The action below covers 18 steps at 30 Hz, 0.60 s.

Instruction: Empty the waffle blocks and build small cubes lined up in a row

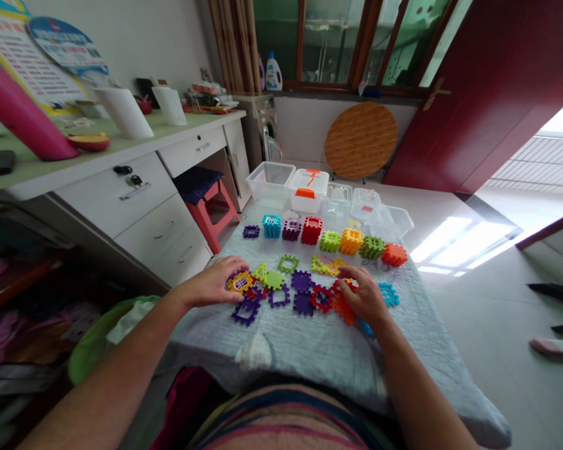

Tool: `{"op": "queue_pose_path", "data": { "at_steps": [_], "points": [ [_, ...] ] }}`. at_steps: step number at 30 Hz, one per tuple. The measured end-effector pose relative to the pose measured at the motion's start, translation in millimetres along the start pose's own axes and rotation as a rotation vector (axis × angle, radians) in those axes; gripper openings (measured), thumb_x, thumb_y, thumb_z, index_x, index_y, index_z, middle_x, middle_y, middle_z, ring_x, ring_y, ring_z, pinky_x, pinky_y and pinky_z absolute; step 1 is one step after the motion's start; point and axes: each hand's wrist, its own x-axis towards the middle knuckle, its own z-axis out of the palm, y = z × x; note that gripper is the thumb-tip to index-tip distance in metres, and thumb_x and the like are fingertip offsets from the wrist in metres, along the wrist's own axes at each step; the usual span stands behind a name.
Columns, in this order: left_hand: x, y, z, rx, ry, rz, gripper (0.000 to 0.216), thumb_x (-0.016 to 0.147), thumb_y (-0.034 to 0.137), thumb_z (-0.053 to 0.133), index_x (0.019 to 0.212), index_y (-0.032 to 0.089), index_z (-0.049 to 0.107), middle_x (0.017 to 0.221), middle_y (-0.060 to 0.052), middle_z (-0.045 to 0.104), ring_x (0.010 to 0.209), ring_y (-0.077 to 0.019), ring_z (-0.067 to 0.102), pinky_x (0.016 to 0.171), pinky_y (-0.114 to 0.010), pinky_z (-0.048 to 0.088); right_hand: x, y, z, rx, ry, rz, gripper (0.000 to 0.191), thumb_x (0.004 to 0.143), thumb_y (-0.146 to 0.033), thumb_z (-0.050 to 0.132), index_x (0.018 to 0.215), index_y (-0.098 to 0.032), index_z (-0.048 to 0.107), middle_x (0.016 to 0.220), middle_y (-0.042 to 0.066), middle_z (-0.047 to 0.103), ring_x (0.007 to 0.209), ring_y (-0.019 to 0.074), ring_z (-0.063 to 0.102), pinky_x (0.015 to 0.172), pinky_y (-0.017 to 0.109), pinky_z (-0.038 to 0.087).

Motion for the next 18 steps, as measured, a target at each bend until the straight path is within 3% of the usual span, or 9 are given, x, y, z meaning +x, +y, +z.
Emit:
{"op": "queue_pose_path", "data": {
  "at_steps": [6, 13, 18],
  "points": [
    [-10, 1, 17, -0.064, 0.095, -0.026, 0.047, 0.077, 0.04, 0.062, 0.119, 0.02, 0.061, 0.122, -0.009, 0.061, 0.115, -0.026, 0.056, 0.103, -0.037, 0.041, 0, 4, 1, 0.006, 0.072, 0.061, 0.023, 0.081, -0.027, 0.054, 0.099, -0.019, 0.067, 0.089, 0.007, 0.071, 0.083, 0.021, 0.064, 0.082, 0.038, 0.05],
    [-12, -3, 29, -0.056, 0.263, -0.08, 0.035, 0.077, 0.039, 0.059, 0.108, 0.024, 0.063, 0.118, -0.007, 0.062, 0.11, -0.0254, 0.059, 0.099, -0.039, 0.046, 4, 6, -3, 0.115, 0.194, 0.2, 0.024, 0.082, -0.032, 0.052, 0.095, -0.018, 0.066, 0.084, 0.006, 0.071, 0.074, 0.0189, 0.064, 0.075, 0.034, 0.052],
    [-11, 7, 26, -0.061, 0.487, -0.125, 0.035, 0.076, 0.043, 0.06, 0.105, 0.024, 0.062, 0.113, -0.008, 0.061, 0.109, -0.0261, 0.058, 0.102, -0.04, 0.044, 5, 11, -3, 0.161, 0.255, 0.239, 0.026, 0.082, -0.032, 0.05, 0.097, -0.017, 0.065, 0.084, 0.007, 0.071, 0.075, 0.0199, 0.065, 0.075, 0.034, 0.052]
  ]
}}
